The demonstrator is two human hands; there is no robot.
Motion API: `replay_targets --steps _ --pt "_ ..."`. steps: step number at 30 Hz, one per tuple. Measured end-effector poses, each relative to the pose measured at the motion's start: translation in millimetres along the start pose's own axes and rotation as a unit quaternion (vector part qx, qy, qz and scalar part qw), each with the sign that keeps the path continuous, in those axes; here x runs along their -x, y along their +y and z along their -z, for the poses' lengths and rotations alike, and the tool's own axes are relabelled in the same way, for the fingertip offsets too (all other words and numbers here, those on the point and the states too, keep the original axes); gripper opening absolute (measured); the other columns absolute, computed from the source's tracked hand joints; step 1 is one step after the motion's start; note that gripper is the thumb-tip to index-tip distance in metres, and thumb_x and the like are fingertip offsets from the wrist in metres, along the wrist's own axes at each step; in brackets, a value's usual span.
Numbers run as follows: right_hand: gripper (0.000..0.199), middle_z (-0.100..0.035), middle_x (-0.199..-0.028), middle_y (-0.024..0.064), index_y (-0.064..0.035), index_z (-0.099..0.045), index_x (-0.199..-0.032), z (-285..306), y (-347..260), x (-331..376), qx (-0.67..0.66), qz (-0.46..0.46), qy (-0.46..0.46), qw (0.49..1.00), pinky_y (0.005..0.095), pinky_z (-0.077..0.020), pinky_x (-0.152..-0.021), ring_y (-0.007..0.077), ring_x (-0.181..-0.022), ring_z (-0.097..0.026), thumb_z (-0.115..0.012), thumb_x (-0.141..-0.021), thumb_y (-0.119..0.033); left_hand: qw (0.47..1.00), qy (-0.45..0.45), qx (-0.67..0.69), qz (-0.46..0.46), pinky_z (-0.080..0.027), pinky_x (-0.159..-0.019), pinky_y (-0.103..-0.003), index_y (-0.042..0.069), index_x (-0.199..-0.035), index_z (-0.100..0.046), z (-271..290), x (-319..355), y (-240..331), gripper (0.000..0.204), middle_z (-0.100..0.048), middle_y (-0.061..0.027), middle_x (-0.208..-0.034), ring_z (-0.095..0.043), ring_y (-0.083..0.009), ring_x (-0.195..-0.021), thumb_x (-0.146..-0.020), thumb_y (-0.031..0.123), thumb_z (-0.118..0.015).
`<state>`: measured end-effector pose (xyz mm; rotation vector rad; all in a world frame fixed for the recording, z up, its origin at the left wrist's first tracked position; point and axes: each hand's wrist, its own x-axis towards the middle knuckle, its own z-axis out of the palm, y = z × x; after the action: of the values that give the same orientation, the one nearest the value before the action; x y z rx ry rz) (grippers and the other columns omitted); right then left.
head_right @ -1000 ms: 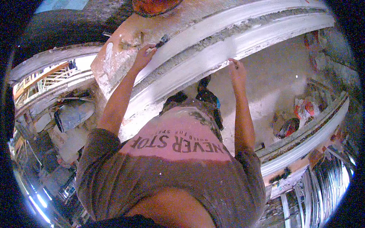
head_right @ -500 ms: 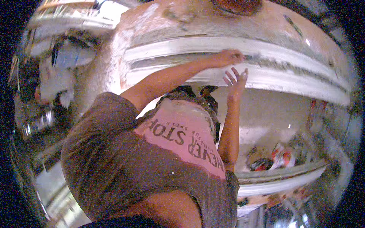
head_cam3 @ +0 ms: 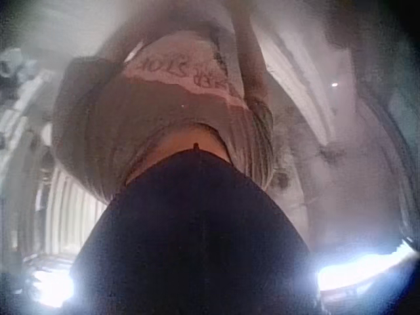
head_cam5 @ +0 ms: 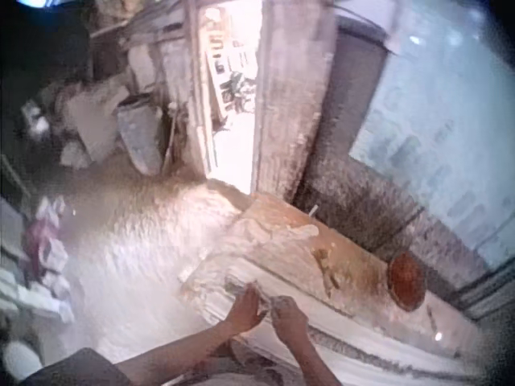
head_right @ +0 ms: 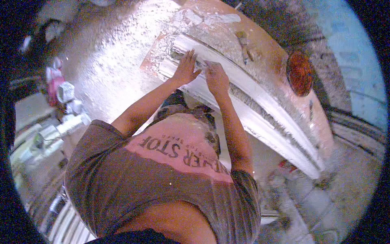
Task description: The person cleans a long white molding piece using a brush and a cloth. They scrub the surface and wipe it down repeatedly while moving along the length of the piece.
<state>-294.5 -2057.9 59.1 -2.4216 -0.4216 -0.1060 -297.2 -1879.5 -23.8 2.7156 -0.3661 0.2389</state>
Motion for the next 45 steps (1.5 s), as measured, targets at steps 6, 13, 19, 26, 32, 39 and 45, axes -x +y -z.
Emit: replay_targets --steps 6,13,19,26,32,39,45 --pt "0.019 -0.067 -0.106 0.0016 -0.0162 -0.07 -0.101 -28 -52 -93 0.134 0.157 -0.125 0.971 0.0405 -0.0555 -0.072 0.026 -0.089 -0.068 -0.063 -0.084 -0.019 0.998 -0.022 0.008 0.055 -0.018 -0.116 -0.053 -0.008 -0.14 -0.037 -13 5 -7 0.083 -0.034 -0.0246 -0.147 -0.023 -0.0411 -0.141 -0.085 0.048 -0.062" --pt "0.013 -0.067 -0.098 0.0013 -0.0154 -0.07 -0.095 -52 -63 -148 0.32 0.248 -0.178 0.897 0.0378 -0.0558 -0.068 0.0254 -0.082 -0.069 -0.063 -0.087 -0.023 0.995 -0.083 -0.013 0.06 -0.024 -0.115 -0.051 -0.003 -0.145 -0.034 7 4 -16 0.081 -0.029 -0.0199 -0.153 -0.024 -0.0348 -0.143 -0.087 0.048 -0.059" --pt "0.013 -0.067 -0.098 0.0004 -0.0172 -0.069 -0.096 -46 -65 -162 0.28 0.26 -0.195 0.903 0.0383 -0.0559 -0.066 0.0243 -0.081 -0.069 -0.063 -0.088 -0.025 0.994 -0.088 -0.002 0.07 -0.027 -0.113 -0.049 -0.004 -0.145 -0.033 9 0 -21 0.081 -0.024 -0.0201 -0.156 -0.025 -0.0336 -0.143 -0.088 0.049 -0.057" --pt "0.016 -0.067 -0.098 -0.0007 -0.0184 -0.069 -0.096 -43 -61 -154 0.249 0.254 -0.186 0.916 0.0388 -0.0554 -0.065 0.0242 -0.08 -0.069 -0.06 -0.089 -0.029 0.992 -0.086 0.047 0.082 -0.024 -0.115 -0.051 -0.005 -0.143 -0.036 12 2 -16 0.077 -0.031 -0.021 -0.153 -0.022 -0.0356 -0.145 -0.089 0.046 -0.058" --pt "0.018 -0.067 -0.097 -0.0015 -0.0193 -0.07 -0.097 -49 -59 -154 0.255 0.244 -0.19 0.916 0.0404 -0.0552 -0.064 0.0248 -0.077 -0.069 -0.058 -0.091 -0.031 0.99 -0.103 0.032 0.092 -0.03 -0.112 -0.051 -0.005 -0.143 -0.035 10 0 -16 0.078 -0.03 -0.02 -0.152 -0.023 -0.0348 -0.144 -0.091 0.049 -0.054" --pt "0.016 -0.067 -0.098 0.0013 -0.0158 -0.068 -0.091 -58 -61 -160 0.268 0.249 -0.187 0.912 0.0427 -0.0547 -0.061 0.0262 -0.074 -0.069 -0.056 -0.091 -0.027 0.993 -0.08 0.03 0.087 -0.03 -0.111 -0.052 -0.003 -0.141 -0.039 7 0 -15 0.075 -0.037 -0.0204 -0.148 -0.027 -0.0358 -0.142 -0.091 0.052 -0.053" --pt "0.015 -0.064 -0.104 0.0075 -0.0103 -0.063 -0.092 -57 -58 -147 0.299 0.315 -0.24 0.868 0.0441 -0.0559 -0.06 0.0286 -0.083 -0.069 -0.059 -0.082 -0.02 0.993 -0.088 0.012 0.078 -0.031 -0.11 -0.055 -0.001 -0.138 -0.042 0 0 -12 0.072 -0.037 -0.022 -0.147 -0.028 -0.0368 -0.141 -0.091 0.053 -0.053"
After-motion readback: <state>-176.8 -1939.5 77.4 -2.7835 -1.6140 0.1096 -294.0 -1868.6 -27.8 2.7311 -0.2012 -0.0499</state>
